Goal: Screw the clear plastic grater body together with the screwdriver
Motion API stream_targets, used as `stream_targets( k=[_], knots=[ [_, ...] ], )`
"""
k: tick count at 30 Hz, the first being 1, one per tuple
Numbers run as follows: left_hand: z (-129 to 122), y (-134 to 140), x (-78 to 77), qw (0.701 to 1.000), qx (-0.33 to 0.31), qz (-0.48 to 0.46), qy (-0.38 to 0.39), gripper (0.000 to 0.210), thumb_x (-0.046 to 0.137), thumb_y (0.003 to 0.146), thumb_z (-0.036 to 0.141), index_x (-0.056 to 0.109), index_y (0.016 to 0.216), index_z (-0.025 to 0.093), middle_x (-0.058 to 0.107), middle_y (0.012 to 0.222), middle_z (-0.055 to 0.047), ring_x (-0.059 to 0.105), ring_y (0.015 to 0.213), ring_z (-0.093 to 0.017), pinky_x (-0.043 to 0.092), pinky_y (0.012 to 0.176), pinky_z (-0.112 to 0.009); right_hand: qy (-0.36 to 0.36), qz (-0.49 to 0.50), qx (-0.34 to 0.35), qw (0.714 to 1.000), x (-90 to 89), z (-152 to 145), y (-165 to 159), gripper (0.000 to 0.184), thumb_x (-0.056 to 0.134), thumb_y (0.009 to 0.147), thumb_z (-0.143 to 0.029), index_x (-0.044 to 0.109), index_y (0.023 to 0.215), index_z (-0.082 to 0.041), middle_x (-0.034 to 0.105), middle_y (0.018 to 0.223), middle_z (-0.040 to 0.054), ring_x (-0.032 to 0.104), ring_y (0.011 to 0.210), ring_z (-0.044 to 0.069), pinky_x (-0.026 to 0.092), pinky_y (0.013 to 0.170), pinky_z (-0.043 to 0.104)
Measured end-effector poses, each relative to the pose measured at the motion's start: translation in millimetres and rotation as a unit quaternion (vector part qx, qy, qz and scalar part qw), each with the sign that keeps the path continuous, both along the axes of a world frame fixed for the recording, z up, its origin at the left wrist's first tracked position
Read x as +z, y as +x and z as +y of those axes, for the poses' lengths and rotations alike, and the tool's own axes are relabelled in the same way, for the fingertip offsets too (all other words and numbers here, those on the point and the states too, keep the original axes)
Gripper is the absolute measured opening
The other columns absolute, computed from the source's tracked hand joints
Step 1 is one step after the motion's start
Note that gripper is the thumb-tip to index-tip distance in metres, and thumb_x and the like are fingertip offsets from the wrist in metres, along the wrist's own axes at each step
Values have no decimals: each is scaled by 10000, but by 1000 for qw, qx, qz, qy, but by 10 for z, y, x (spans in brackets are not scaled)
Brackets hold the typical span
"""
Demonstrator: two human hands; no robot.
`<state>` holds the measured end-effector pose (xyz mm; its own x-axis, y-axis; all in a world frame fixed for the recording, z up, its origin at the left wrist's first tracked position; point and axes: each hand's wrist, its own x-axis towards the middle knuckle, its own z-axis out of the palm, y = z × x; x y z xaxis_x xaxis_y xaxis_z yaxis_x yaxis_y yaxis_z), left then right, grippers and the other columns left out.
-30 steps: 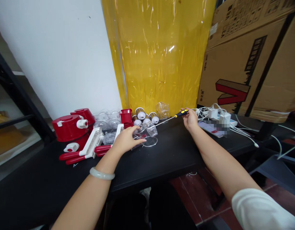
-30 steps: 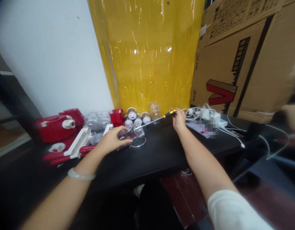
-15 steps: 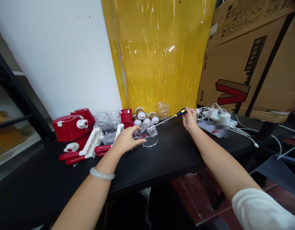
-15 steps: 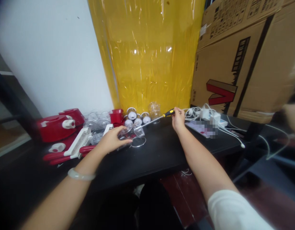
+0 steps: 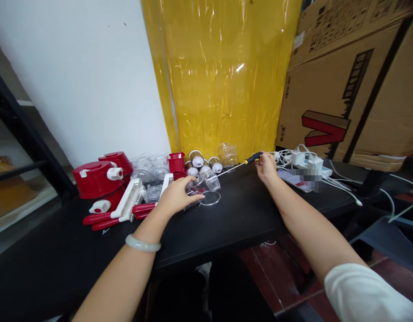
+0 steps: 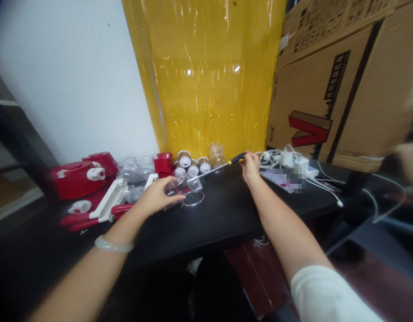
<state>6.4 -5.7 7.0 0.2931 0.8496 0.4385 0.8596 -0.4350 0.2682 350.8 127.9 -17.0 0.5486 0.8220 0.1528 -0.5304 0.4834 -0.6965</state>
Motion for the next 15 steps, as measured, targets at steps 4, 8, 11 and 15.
stream_targets(
  k=[4, 8, 11, 15],
  knots=[
    [0, 2, 4, 1000, 2, 0, -2, 657, 773, 745, 592, 613, 1263, 221, 713, 1235, -104, 673, 1115, -314, 508, 956, -432, 20, 15, 6, 1000, 16, -13, -16, 236, 640, 656, -167, 537, 859, -231, 693, 667, -32, 643, 635, 108, 449, 536, 172],
    [10, -1, 6, 1000, 1, -1, -2, 667, 775, 739, 596, 615, 1262, 215, 716, 1228, -107, 672, 1114, -317, 510, 953, -435, 31, 18, 11, 999, 9, 6, -12, 228, 657, 661, -177, 532, 845, -228, 694, 671, -30, 656, 642, 125, 463, 556, 199],
    [19, -7, -2, 1000, 0, -2, 0, 673, 772, 739, 603, 615, 1268, 219, 716, 1230, -108, 674, 1113, -318, 512, 948, -434, 42, 32, 12, 999, 1, 19, -3, 187, 651, 677, -184, 538, 822, -221, 678, 682, -36, 634, 616, 118, 471, 570, 218],
    [17, -8, -10, 1000, 0, -3, 1, 674, 770, 735, 613, 618, 1263, 224, 718, 1223, -105, 674, 1106, -317, 515, 940, -437, 51, 46, 2, 998, 3, 18, -12, 164, 652, 672, -156, 550, 788, -213, 635, 684, -67, 599, 587, 93, 461, 561, 215]
  ],
)
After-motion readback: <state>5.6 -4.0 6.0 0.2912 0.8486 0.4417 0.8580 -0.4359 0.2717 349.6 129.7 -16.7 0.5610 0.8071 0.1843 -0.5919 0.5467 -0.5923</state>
